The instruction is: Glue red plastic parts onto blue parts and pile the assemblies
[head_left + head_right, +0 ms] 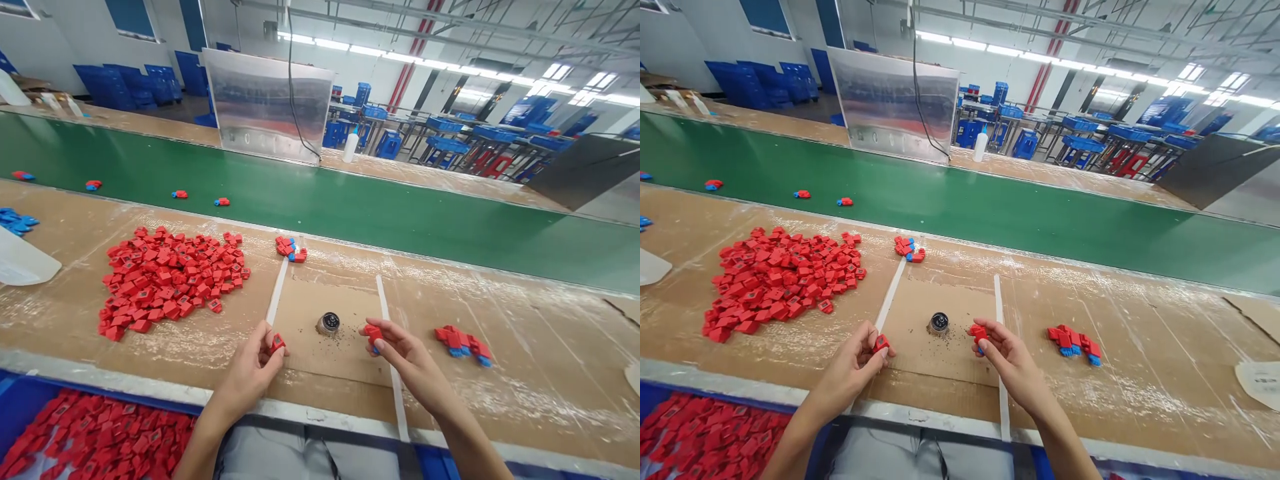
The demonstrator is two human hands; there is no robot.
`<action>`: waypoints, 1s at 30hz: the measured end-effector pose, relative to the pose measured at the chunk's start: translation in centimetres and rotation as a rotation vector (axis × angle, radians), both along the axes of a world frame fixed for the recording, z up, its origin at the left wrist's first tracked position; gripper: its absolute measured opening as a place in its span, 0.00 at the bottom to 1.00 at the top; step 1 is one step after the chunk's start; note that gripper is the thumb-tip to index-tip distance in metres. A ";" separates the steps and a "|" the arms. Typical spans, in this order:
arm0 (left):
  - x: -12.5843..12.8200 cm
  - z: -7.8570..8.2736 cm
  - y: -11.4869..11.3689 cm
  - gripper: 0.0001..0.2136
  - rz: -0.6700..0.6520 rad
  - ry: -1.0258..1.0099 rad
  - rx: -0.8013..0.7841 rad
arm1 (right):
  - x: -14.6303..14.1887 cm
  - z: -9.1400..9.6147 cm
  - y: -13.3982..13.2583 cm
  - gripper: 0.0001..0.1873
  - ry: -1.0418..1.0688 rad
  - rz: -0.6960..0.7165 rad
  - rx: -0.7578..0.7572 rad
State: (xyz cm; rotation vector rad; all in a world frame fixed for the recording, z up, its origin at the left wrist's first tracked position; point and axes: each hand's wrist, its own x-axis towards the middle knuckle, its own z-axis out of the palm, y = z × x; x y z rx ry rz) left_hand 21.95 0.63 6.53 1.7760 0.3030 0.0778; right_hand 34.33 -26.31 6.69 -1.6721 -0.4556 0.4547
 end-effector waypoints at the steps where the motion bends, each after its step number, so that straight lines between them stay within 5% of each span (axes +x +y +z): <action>1: 0.1 0.1 -0.2 0.07 -0.011 0.007 0.029 | 0.0 0.3 0.2 0.22 -0.032 0.008 -0.014; 7: 0.2 0.0 -0.8 0.18 -0.069 0.017 0.153 | 0.3 1.8 1.8 0.17 -0.352 0.075 -0.193; 15: 0.1 -1.0 -2.2 0.12 -0.008 -0.001 0.178 | 0.8 1.7 3.7 0.11 -0.746 0.082 -0.403; 30: 0.0 -2.0 -2.3 0.13 0.010 -0.026 0.011 | 0.0 1.4 4.6 0.09 -0.843 0.106 -0.389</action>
